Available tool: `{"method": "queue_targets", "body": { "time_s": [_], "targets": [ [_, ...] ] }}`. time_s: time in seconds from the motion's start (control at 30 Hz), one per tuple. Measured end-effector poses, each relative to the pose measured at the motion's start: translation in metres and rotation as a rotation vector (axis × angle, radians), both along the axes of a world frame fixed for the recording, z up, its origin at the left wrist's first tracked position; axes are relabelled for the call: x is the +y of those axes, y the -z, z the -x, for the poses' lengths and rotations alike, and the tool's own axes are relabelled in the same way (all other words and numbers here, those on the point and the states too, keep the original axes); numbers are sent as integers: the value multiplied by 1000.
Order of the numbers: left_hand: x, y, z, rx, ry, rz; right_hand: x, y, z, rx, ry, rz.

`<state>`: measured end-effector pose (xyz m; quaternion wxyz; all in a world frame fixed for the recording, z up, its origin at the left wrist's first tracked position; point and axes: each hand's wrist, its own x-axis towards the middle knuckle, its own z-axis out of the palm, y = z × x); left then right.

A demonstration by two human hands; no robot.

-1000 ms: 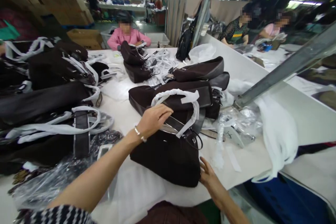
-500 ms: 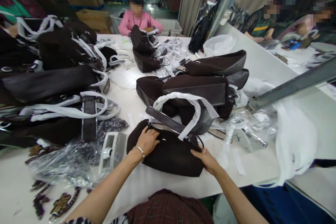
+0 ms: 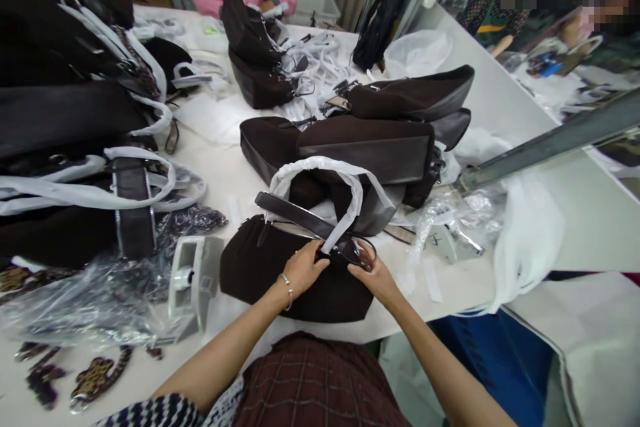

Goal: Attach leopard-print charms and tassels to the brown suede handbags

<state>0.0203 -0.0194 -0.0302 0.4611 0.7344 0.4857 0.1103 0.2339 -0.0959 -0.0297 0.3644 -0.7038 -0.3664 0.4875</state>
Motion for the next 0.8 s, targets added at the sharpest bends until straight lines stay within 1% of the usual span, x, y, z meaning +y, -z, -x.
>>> {"method": "queue_targets", "body": {
  "time_s": [0.07,0.1,0.13,0.2,0.27,0.3,0.33,0.37,0.47,0.5,0.53,0.57,0.6,0.63,0.7,0.73,0.77,0.8],
  "targets": [
    [8,1,-11,-85,-89,89,10,0,5,-15,-3,-11],
    [10,0,-15,-110,-119,104,15,1,7,-15,-12,-16],
    [11,-1,-17,-134,-141,96,18,2,9,-14,-20,-24],
    [10,-7,-18,-206,-184,29,22,5,12,-3,-45,-35],
    [7,-11,-16,-290,-235,-33,20,9,15,20,-96,-46],
    [6,-11,-15,-322,-263,-29,18,12,18,20,-120,-52],
    [6,-8,-14,-346,-290,12,16,15,20,-8,-140,-53],
    [8,-3,-15,-359,-319,94,14,19,23,-61,-156,-48],
    [19,19,-26,-325,-402,454,10,30,31,-257,-158,24],
    [23,26,-31,-301,-420,542,10,32,32,-300,-150,51],
    [26,30,-37,-279,-433,592,10,33,32,-327,-143,72],
    [28,32,-41,-264,-444,609,10,33,32,-339,-140,87],
    [28,29,-42,-255,-458,609,9,31,31,-345,-143,103],
    [27,23,-40,-259,-466,589,8,28,30,-340,-158,117],
    [21,4,-26,-283,-471,528,2,21,23,-301,-198,133],
    [16,-8,-14,-340,-399,403,-2,19,17,-274,-219,133],
    [9,-20,1,-378,-315,275,-6,18,10,-241,-198,137],
    [-1,-30,20,-398,-229,210,-10,19,2,-215,-173,173]
  ]
}}
